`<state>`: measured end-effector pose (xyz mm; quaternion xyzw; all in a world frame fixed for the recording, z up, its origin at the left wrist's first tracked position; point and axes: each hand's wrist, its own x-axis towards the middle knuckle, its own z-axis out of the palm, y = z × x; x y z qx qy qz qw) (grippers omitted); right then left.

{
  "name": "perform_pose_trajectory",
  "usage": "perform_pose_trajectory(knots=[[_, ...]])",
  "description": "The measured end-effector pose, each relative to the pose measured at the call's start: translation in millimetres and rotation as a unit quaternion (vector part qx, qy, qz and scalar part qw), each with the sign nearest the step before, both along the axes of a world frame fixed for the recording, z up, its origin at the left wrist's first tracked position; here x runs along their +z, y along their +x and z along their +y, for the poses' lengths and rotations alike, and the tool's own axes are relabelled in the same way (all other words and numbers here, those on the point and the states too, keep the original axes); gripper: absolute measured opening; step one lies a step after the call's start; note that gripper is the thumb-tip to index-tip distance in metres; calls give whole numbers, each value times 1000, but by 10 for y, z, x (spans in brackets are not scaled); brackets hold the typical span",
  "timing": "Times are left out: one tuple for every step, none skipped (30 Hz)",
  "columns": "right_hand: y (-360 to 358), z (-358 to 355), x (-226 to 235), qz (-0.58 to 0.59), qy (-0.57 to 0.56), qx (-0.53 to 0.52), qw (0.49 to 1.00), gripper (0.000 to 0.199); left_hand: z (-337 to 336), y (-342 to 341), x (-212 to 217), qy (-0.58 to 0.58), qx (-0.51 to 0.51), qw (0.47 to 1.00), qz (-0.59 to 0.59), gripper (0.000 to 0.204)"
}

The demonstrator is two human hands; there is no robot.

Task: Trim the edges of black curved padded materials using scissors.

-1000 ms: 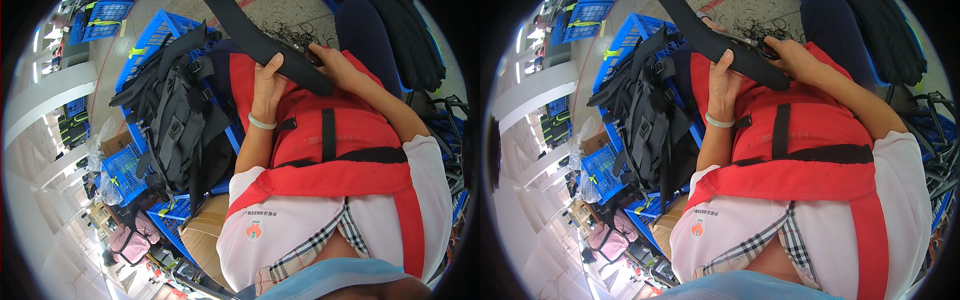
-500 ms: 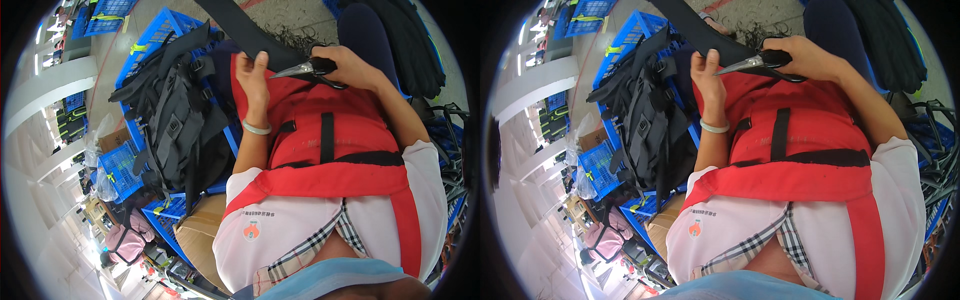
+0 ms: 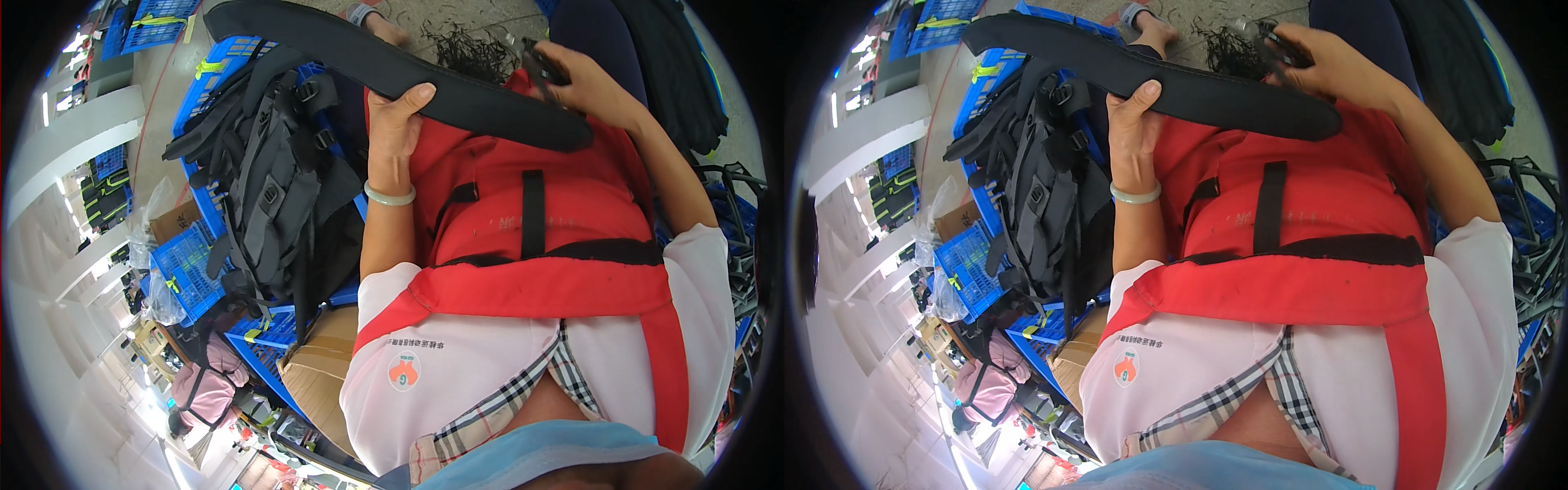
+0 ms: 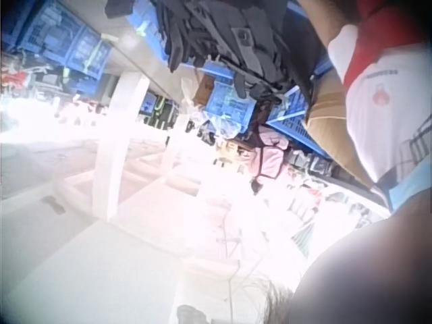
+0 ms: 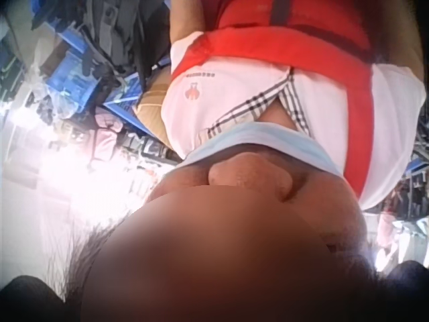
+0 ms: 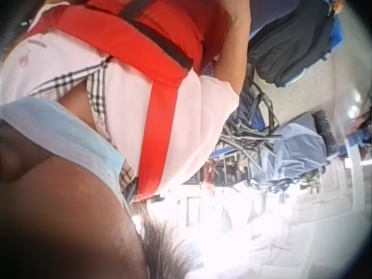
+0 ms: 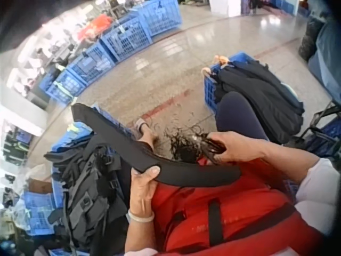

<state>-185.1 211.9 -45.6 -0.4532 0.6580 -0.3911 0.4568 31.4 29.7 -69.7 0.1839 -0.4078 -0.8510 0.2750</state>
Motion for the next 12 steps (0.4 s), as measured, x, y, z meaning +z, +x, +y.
perform_pose_trajectory(knots=[[16,38,-8,63,-34,28,997,32,1,1,8,-17,-4,1000,2,32],[53,93,-1,125,-67,55,988,37,2,3,8,-33,-7,999,4,33],[99,85,109,78,-19,82,993,48,9,9,-1,-33,-7,999,2,33],[129,99,138,76,-19,83,993,48,13,10,-14,-40,4,999,2,34],[153,109,155,89,-23,85,992,52,13,15,-25,-48,14,999,3,35],[162,136,161,103,-26,83,991,56,18,6,-50,-47,11,999,2,35],[146,147,138,103,-25,80,991,56,21,3,-74,-41,5,999,6,40],[114,148,98,118,-30,85,989,58,25,2,-92,-36,-1,999,9,45],[102,148,77,132,-33,90,987,60,31,-6,-95,-35,-4,999,7,45],[106,154,73,131,-33,87,987,60,37,-12,-96,-46,4,999,1,53],[114,146,80,153,1,95,984,62,42,-18,-95,-58,12,998,-6,62],[122,128,106,175,36,103,979,64,46,-23,-93,-58,10,998,-6,62]])
